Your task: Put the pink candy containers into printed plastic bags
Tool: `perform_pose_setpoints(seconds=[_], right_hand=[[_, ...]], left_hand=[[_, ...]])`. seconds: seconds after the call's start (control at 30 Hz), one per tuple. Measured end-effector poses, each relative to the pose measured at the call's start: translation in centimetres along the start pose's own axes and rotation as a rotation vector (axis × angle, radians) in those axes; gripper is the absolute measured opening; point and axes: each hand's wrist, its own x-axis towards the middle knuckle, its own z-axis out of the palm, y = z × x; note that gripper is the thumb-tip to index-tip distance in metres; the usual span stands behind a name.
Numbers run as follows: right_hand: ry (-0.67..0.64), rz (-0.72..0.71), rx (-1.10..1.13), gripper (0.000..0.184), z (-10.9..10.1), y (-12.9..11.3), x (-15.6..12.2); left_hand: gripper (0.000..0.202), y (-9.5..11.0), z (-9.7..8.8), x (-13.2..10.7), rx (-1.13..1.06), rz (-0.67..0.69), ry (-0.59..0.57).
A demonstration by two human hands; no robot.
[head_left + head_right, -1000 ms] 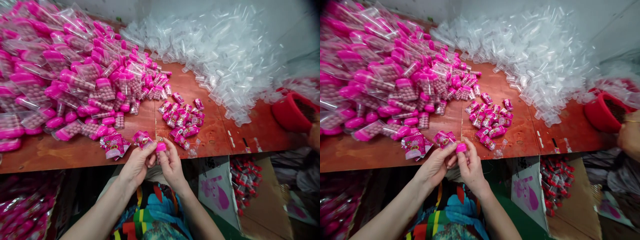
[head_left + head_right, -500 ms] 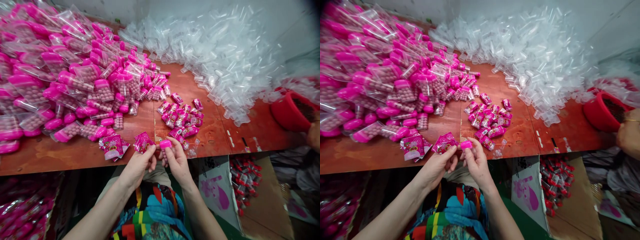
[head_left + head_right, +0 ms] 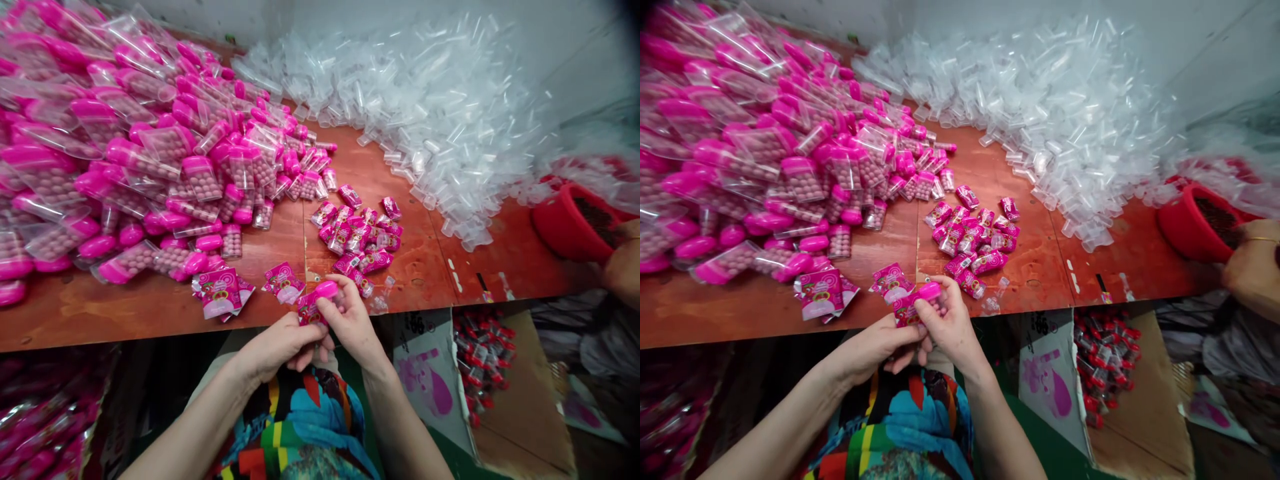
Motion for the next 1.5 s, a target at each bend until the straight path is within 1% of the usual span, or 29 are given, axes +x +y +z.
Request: perform_pose_setpoints(seconds=[0.1, 0.17, 0.23, 0.3, 0.37, 0.47, 0.53, 0.63, 0.7, 0.77, 0.9, 1.0, 1.1, 1.2, 1.37, 1.5], right_hand=[[-0.047, 0.037, 0.080, 0.041, 0.4, -0.4, -0.1], [-0.027, 0.025, 0.080, 0.040, 0.5, -0.5, 0.0], [0.018, 0.002, 0.055, 0.040, 0.4, -0.6, 0.2], [0.049, -0.018, 0.020, 0.040, 0.3, -0.6, 0.4], [0.043, -0.024, -0.004, 0.039, 0.2, -0.5, 0.7], [0.043, -0.006, 0.033, 0.039, 0.0, -0.2, 1.0], [0.074, 0.001, 0.106, 0.038, -0.1, 0.0, 0.9], [0.104, -0.011, 0.216, 0.036, -0.1, 0.2, 0.4], [0.119, -0.022, 0.240, 0.035, 0.0, 0.3, -0.4], [0.135, -0.020, 0.232, 0.034, 0.3, 0.5, -1.2], [0.166, -0.015, 0.220, 0.034, 1.3, 0.9, -2.1], [0.155, -0.051, 0.198, 0.031, 1.7, 0.9, -2.0], [0.111, -0.089, 0.141, 0.030, 1.5, 1.0, -1.9], [0.092, -0.118, 0.046, 0.029, 1.1, 1.3, -1.8], [0.174, -0.165, -0.046, 0.030, 1.0, 2.1, -1.1], [0.182, -0.200, -0.180, 0.030, 0.9, 2.2, -1.0]], left_hand=[[0.031, -0.3, 0.1, 0.2, -0.028, -0.003, -0.058], [0.030, -0.3, 0.0, 0.1, -0.005, 0.009, -0.029], [0.031, -0.1, -0.2, -0.2, 0.012, 0.024, 0.057], [0.035, 0.0, -0.4, -0.5, -0.009, 0.055, 0.168], [0.034, 0.1, -0.6, -0.7, -0.038, 0.099, 0.268], [0.039, 0.3, -0.5, -0.6, -0.097, 0.153, 0.404], [0.039, 0.5, -0.4, -0.4, -0.211, 0.174, 0.451], [0.036, 0.9, -0.4, -0.1, -0.426, 0.194, 0.465], [0.034, 1.0, -0.5, 0.1, -0.525, 0.213, 0.459], [0.032, 1.1, -0.5, 0.4, -0.593, 0.227, 0.460], [0.030, 1.0, -0.3, 0.7, -0.684, 0.206, 0.482], [0.030, 0.9, -0.2, 1.0, -0.704, 0.190, 0.511], [0.032, 0.8, -0.3, 1.1, -0.700, 0.170, 0.538], [0.031, 0.8, -0.3, 1.1, -0.688, 0.176, 0.533], [0.029, 1.0, -0.1, 0.9, -0.688, 0.181, 0.517], [0.028, 1.1, 0.0, 0.8, -0.660, 0.199, 0.512]])
